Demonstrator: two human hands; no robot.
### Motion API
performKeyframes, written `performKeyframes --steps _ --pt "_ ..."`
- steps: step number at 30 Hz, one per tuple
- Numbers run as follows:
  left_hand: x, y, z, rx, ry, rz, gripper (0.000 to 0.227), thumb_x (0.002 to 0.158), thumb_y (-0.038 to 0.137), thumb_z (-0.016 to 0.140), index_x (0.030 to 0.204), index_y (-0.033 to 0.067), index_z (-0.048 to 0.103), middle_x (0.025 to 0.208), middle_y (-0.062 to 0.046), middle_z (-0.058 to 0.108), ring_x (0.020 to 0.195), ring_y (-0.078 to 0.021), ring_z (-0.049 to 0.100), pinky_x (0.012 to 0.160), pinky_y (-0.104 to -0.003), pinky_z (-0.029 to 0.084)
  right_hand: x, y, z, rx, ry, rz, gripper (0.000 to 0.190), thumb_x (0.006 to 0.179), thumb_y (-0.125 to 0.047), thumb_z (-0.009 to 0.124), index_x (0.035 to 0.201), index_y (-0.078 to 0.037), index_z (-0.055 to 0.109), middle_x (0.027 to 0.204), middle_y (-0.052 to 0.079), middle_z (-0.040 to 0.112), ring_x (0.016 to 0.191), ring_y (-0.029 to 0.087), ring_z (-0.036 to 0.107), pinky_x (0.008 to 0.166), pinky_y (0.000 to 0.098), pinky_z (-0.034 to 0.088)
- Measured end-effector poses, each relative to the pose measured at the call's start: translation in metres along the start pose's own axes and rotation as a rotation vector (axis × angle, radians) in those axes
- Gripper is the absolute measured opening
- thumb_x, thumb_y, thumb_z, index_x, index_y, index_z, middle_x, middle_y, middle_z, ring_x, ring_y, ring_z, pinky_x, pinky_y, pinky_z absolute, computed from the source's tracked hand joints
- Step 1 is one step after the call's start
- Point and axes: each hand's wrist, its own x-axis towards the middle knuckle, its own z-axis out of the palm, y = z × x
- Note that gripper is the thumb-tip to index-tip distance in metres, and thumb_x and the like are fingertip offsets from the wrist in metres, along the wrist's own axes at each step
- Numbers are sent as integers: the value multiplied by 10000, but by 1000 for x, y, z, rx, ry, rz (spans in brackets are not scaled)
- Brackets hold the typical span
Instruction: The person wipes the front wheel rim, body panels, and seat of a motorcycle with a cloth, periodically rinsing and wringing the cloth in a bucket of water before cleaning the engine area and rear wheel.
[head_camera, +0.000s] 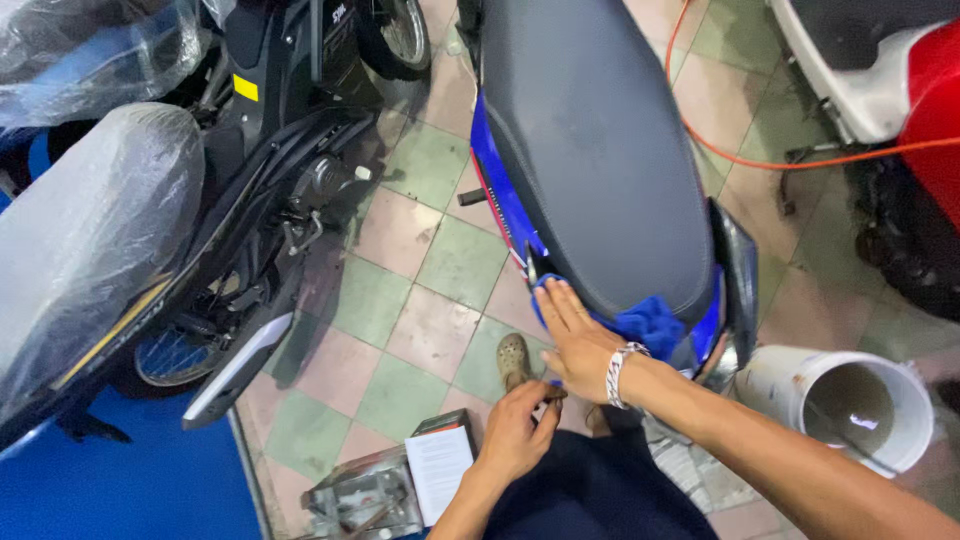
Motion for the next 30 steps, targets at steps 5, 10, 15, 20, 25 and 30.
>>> performKeyframes --steps 5,10,15,20,25,30 --pt "9 -19 -33 4 -52 4 134 920 119 650 1021 56 712 933 -146 719 892 -336 694 800 -419 543 -22 -25 12 -334 27 47 814 881 -135 591 1540 86 167 1642 277 129 1542 376 95 1220 466 141" --pt "11 -38 -49 1 -112 -84 148 917 142 653 1028 65 714 938 -141 726 877 -331 702 789 -421 544 62 3 10 -90 167 -3 820 920 -289 626 1510 108 219 1600 325 171 1519 426 109 1220 463 129" --pt "24 -38 -48 44 -168 34 151 902 123 642 1016 50 711 945 -157 721 917 -337 707 817 -421 554 132 13 12 -88 57 278 813 930 -315 600 1510 104 215 1621 286 159 1551 392 78 1244 430 117" --pt "32 -25 -43 112 -235 3 194 881 129 649 1045 49 715 990 -168 725 908 -348 717 824 -423 556 36 -10 25 -172 164 189 891 728 -2 609 1544 33 253 1631 282 149 1523 408 130 1210 445 200" --pt "26 -18 -22 171 -244 100 198 885 146 669 1043 40 722 997 -182 742 937 -356 723 826 -426 558 -130 -6 21 -180 354 226 891 724 79 603 1558 -152 390 1626 94 343 1504 284 311 1187 463 302" --pt "27 -5 21 283 -371 144 217 895 158 667 1065 41 733 994 -189 743 946 -359 721 850 -430 557 -170 54 9 -189 643 -111 666 833 -206 689 1466 -181 485 1619 142 346 1498 358 310 1172 496 291"
